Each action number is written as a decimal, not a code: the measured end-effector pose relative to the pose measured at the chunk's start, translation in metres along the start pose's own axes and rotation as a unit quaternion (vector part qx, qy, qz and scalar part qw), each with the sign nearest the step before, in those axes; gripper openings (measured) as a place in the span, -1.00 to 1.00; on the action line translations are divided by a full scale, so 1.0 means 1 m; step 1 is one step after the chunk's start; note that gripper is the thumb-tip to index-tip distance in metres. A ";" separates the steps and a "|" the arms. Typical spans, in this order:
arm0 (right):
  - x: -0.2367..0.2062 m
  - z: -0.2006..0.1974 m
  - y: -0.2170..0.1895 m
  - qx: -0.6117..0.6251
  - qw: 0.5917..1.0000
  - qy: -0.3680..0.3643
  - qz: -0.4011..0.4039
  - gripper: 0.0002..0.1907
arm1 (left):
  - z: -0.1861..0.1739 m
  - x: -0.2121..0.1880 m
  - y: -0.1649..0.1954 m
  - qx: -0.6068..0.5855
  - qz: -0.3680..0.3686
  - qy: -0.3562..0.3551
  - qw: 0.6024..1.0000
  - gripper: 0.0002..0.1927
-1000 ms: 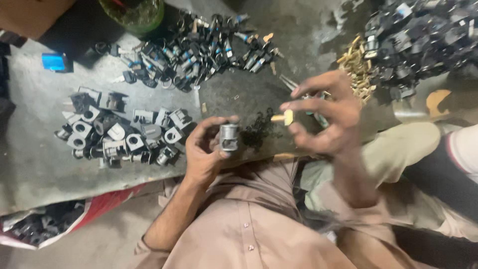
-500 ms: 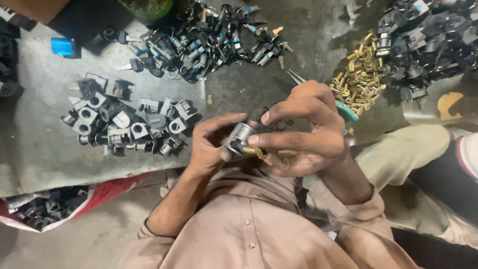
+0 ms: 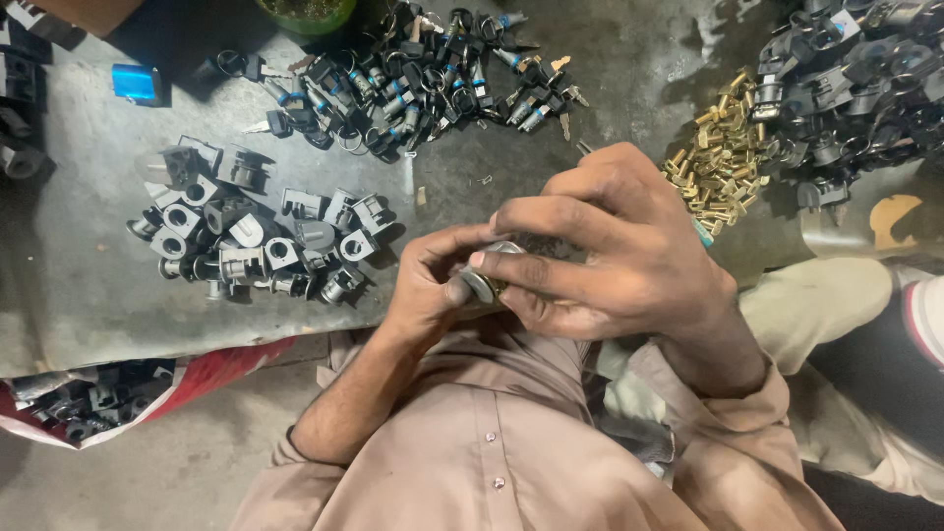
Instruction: The person assembles lock cylinders by inserting small metal pins and springs into the cylinder body, then uses pliers to press and secure the components. The person repeats this process for multiple cylinders, placing finished units on the table.
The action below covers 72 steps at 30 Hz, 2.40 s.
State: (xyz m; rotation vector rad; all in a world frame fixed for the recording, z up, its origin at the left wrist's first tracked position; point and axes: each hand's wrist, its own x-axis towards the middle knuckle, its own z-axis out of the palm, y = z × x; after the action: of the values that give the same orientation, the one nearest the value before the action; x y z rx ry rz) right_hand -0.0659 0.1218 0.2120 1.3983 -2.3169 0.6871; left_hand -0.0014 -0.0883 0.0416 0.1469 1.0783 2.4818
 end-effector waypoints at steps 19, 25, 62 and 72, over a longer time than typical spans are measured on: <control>-0.004 0.097 -0.063 0.065 0.952 0.078 0.288 -0.56 | -0.009 -0.042 0.019 -0.007 0.068 0.119 0.991 -0.26; 0.004 0.112 -0.034 0.056 0.949 0.056 0.304 -0.49 | -0.043 -0.027 0.038 -0.090 0.062 0.163 0.981 -0.34; 0.041 0.128 0.041 -0.098 0.967 -0.030 0.234 -0.85 | -0.084 -0.110 0.059 -0.086 0.046 0.068 0.993 -0.38; 0.039 0.144 0.051 0.396 0.835 0.045 0.379 -0.87 | -0.103 -0.101 0.068 -0.096 0.044 0.073 0.992 -0.40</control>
State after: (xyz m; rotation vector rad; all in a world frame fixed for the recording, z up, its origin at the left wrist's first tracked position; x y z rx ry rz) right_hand -0.1356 0.0321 0.1020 0.5382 -2.5810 2.0692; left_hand 0.0397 -0.2415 0.0267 -0.0480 0.8983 2.6952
